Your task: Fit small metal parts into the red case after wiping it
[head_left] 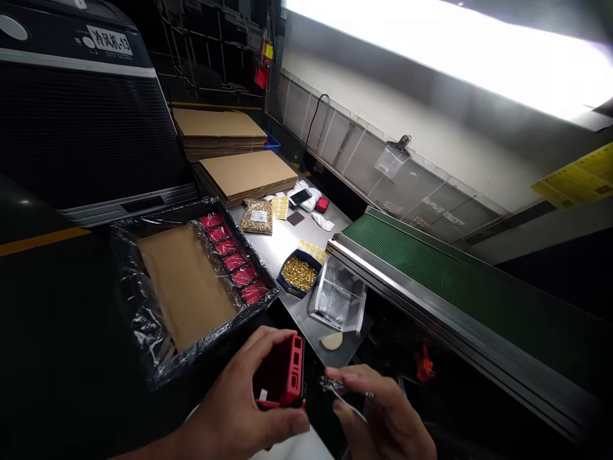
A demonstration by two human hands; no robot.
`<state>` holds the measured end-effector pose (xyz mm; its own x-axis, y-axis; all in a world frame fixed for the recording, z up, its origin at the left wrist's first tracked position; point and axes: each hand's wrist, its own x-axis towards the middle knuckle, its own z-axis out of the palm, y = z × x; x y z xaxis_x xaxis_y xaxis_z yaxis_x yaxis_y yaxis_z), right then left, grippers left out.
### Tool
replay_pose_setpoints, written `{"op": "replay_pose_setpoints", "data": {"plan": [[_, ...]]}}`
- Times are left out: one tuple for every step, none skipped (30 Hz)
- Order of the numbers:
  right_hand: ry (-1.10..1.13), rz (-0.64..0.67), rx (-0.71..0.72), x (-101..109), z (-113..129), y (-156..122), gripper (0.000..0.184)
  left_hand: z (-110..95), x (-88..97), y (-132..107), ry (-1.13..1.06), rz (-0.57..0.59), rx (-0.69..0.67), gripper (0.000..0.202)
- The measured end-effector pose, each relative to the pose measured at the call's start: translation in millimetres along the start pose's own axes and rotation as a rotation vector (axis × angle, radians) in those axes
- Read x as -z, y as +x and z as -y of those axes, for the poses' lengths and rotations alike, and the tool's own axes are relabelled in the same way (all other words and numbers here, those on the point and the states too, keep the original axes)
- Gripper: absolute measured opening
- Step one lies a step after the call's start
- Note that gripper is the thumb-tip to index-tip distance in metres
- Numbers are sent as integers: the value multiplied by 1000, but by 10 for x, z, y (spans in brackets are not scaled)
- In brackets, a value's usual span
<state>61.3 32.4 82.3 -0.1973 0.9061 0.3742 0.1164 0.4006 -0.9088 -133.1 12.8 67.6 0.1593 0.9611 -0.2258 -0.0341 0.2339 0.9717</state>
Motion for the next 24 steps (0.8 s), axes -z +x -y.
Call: {"op": "replay_pose_setpoints", "data": {"plan": [[-24, -31, -55, 17, -34, -16, 28, 17, 9, -1, -9, -3, 10, 67], [-54, -46, -100, 40, -107, -30, 29, 53, 26, -1, -24, -8, 36, 71], [-83, -48, -140, 68, -229, -43, 31, 111, 49, 0, -47, -8, 73, 77], [-114, -39, -178, 99, -405, -61, 35, 188, 78, 3, -71, -11, 106, 83], [-148, -15, -205, 133, -634, -88, 39, 282, 109, 7, -88, -19, 130, 86], [-181, -3, -241, 169, -910, -129, 41, 386, 139, 12, -96, -34, 145, 85], [-222, 23, -308, 207, -1218, -186, 40, 492, 165, 16, -93, -62, 149, 79], [-269, 29, -396, 246, -1540, -260, 39, 595, 183, 18, -93, -90, 163, 72], [-325, 13, -483, 286, -1858, -352, 38, 688, 192, 18, -103, -114, 192, 69], [-373, 1, -554, 326, -2153, -458, 36, 768, 191, 13, -120, -126, 230, 68], [-395, -22, -589, 364, -2412, -576, 32, 834, 182, 5, -148, -135, 272, 69], [-412, -37, -616, 402, -2625, -699, 29, 886, 168, -5, -180, -146, 303, 71], [-430, -47, -635, 438, -2790, -822, 27, 925, 151, -16, -210, -163, 321, 72], [-449, -56, -646, 474, -2910, -939, 26, 953, 135, -26, -239, -192, 332, 71], [-471, -59, -653, 510, -2994, -1044, 25, 972, 121, -34, -263, -227, 342, 70], [-495, -61, -655, 547, -3050, -1132, 25, 981, 113, -39, -282, -259, 349, 70], [-519, -61, -655, 585, -3088, -1201, 26, 980, 112, -42, -299, -281, 354, 72], [-540, -58, -654, 625, -3116, -1248, 26, 968, 116, -42, -321, -297, 365, 74], [-558, -53, -654, 668, -3142, -1276, 25, 946, 126, -41, -355, -313, 383, 75], [-571, -45, -657, 713, -3169, -1286, 23, 915, 142, -38, -397, -329, 405, 76], [-582, -36, -663, 759, -3198, -1281, 21, 877, 162, -34, -433, -344, 431, 75], [-591, -29, -668, 806, -3229, -1268, 19, 836, 186, -31, -456, -355, 461, 72], [-597, -27, -671, 852, -3260, -1250, 18, 797, 211, -27, -460, -363, 488, 67], [-604, -33, -674, 895, -3289, -1234, 21, 765, 237, -24, -442, -365, 504, 61]]}}
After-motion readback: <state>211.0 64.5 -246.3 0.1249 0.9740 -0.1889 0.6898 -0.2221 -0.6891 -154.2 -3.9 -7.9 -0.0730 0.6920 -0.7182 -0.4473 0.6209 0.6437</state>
